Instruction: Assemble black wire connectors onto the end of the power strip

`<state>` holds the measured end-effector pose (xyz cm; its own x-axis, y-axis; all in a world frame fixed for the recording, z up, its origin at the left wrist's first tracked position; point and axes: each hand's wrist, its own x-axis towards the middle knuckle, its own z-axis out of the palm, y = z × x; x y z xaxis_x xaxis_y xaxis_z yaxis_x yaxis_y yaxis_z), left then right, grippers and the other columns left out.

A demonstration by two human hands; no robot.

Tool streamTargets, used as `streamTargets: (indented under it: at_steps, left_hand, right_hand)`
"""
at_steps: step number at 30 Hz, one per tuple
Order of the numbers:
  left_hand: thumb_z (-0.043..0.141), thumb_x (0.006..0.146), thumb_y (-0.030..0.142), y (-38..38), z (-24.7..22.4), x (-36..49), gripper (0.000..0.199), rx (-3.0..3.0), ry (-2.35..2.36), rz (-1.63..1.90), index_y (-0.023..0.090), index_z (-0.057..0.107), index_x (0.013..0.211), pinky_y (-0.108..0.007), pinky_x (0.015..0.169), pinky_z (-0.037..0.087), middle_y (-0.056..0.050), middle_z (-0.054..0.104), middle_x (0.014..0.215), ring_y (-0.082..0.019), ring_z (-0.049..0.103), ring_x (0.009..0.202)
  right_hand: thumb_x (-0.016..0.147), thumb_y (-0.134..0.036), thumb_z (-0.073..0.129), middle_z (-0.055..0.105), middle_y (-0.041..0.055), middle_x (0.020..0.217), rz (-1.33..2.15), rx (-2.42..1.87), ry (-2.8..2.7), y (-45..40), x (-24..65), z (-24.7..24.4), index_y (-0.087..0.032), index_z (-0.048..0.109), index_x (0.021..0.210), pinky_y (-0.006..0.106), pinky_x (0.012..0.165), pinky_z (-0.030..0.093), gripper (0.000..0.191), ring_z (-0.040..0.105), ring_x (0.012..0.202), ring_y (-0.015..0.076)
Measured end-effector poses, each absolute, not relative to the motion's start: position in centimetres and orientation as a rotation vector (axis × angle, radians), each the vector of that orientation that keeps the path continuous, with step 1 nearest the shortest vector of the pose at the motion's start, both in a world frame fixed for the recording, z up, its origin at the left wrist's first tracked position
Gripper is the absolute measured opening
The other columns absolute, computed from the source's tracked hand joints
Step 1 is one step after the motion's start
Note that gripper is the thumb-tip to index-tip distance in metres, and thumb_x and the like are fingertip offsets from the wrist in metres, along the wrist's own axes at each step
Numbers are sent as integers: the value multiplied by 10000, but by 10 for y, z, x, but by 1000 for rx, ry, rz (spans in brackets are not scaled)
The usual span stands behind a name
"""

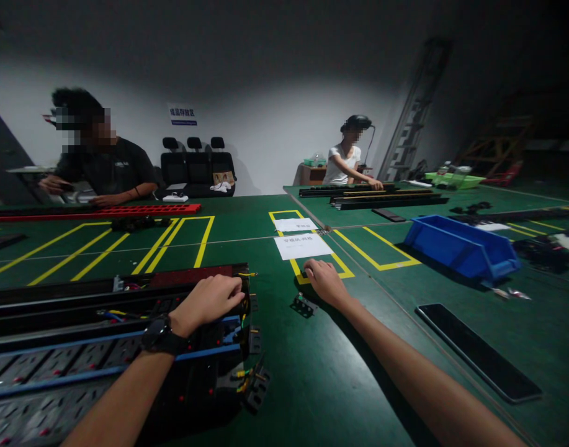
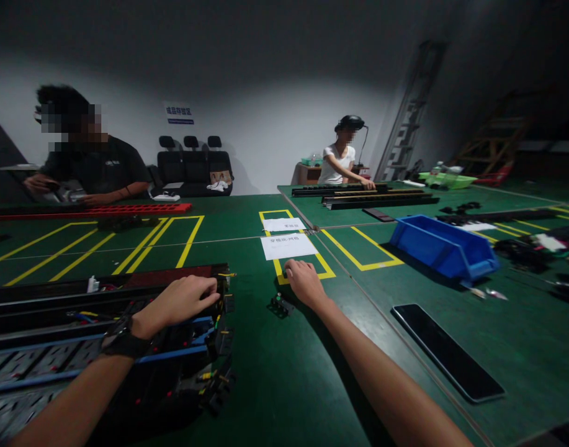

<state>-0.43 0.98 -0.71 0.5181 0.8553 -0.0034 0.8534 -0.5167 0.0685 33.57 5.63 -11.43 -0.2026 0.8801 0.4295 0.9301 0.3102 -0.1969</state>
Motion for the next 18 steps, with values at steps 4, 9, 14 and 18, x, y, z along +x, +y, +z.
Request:
streamTargets:
  at_steps: [4, 9, 14, 18]
  left_hand:
    - [493, 990, 362, 7, -5, -3, 242, 2661, 1518, 55, 219, 643, 864, -326, 672, 427, -76, 724, 875, -236, 670, 802]
    - [502, 992, 348, 5, -7, -3, 226, 2655, 1525, 82, 220, 652, 883, -337, 695, 437, -79, 723, 880, -251, 685, 822]
    - [529, 996, 364, 6, -10, -4, 216, 2655, 1528, 107, 227, 661, 895, -365, 724, 470, -103, 740, 911, -293, 712, 855]
    - [544, 999, 351, 5, -10, -3, 205, 2668, 1523, 129, 222, 676, 908, -379, 747, 498, -120, 759, 943, -315, 732, 900]
  right_hand:
    - [1052, -227, 425, 753, 78, 1022, -121, -1568, -2116, 55, 337, -114, -228, 654, 1063, 349, 885, 414, 229, 664, 993, 255]
    - [975, -205, 486, 742, 84, 999, -98, -1525, -2095, 53, 338, -114, -227, 645, 1004, 362, 867, 447, 162, 658, 970, 271]
    - [929, -203, 520, 733, 84, 994, -52, -1440, -2056, 51, 337, -105, -238, 650, 953, 368, 877, 484, 137, 660, 972, 274]
    - [951, -215, 518, 732, 79, 969, 13, -1341, -2041, 46, 320, -88, -238, 653, 962, 364, 869, 508, 138, 676, 942, 260]
